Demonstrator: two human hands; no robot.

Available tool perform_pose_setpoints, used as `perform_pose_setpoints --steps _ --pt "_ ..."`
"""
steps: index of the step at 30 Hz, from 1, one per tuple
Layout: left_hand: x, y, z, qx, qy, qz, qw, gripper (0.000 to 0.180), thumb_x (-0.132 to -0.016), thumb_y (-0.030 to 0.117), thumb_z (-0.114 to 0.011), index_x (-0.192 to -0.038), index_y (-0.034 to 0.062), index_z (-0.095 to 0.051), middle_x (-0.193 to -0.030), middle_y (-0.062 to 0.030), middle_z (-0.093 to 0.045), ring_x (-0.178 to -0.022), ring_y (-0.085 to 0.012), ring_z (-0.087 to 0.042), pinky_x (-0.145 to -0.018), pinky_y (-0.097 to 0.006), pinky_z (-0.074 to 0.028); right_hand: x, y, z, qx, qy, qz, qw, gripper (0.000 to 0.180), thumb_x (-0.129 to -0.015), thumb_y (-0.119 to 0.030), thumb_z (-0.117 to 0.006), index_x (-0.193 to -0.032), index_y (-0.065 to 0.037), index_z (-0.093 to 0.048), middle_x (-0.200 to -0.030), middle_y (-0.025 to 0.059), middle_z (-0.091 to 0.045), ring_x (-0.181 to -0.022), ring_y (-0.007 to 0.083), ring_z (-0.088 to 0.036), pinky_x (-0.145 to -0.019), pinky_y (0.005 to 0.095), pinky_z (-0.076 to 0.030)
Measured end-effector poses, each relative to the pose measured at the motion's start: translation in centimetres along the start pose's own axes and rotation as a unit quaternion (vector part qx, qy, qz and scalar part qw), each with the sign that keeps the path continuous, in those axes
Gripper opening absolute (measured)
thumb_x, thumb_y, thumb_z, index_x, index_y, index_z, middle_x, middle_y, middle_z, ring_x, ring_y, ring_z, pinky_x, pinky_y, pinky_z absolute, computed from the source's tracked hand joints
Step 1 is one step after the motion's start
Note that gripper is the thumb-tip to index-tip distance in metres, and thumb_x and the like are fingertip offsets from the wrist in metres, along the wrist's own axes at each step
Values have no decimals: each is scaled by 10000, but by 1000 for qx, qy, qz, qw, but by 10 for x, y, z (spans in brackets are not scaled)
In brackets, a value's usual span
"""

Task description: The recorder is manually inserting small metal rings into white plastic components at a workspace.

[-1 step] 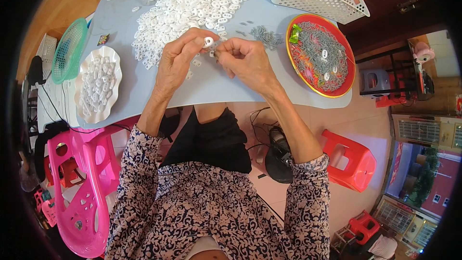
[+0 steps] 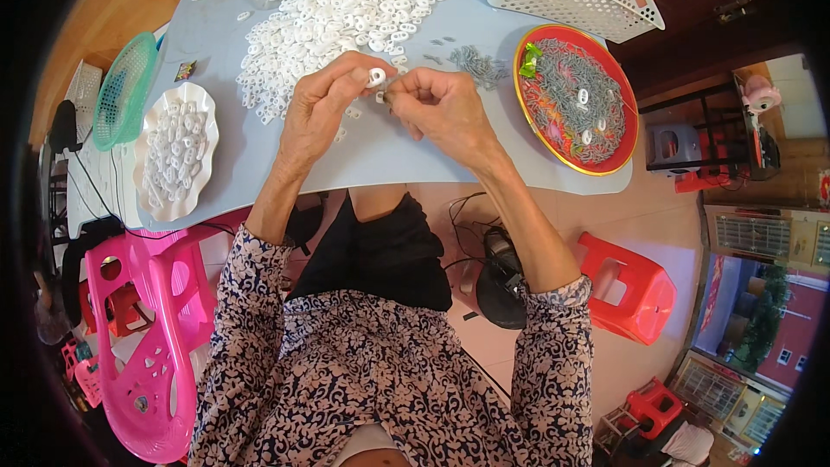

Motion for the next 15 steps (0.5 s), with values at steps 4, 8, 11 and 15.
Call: perform_pose_setpoints --steps 4,8,11,15 --pt "0 -1 -5 16 -35 5 999 197 -917 125 -499 -933 -24 -626 -819 -30 -586 -737 -102 -509 -675 -252 -423 -3 3 4 14 -8 -13 1000 117 -834 -88 -620 -802 24 -636 -659 15 -577 -524 52 -483 -460 204 -390" --pt "0 -4 -4 39 -44 43 997 193 -913 124 -508 -910 -27 -628 -802 -29 -586 -724 -101 -516 -660 -242 -428 -5 5 9 -4 -18 -27 999 154 -838 -132 -646 -786 13 -641 -643 12 -569 -516 50 -475 -449 208 -380" --pt "0 -5 -5 51 -55 57 996 193 -911 128 -514 -893 -27 -629 -780 -26 -580 -712 -95 -516 -645 -233 -428 -4 3 9 31 -39 -39 998 170 -846 -152 -645 -788 8 -640 -653 15 -571 -503 55 -471 -446 210 -381" --pt "0 -6 -4 58 -57 63 995 204 -911 141 -521 -874 -29 -628 -764 -21 -574 -692 -93 -513 -637 -232 -428 -5 6 10 -4 -41 -45 998 189 -853 -170 -648 -786 6 -637 -650 18 -572 -491 61 -474 -444 207 -380"
Point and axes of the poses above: each hand's wrist, its own x-axis away from the middle knuckle, its own z-axis out of the back of the hand, y = z × x, the point moved 6 cm from there along -x, towards the middle knuckle
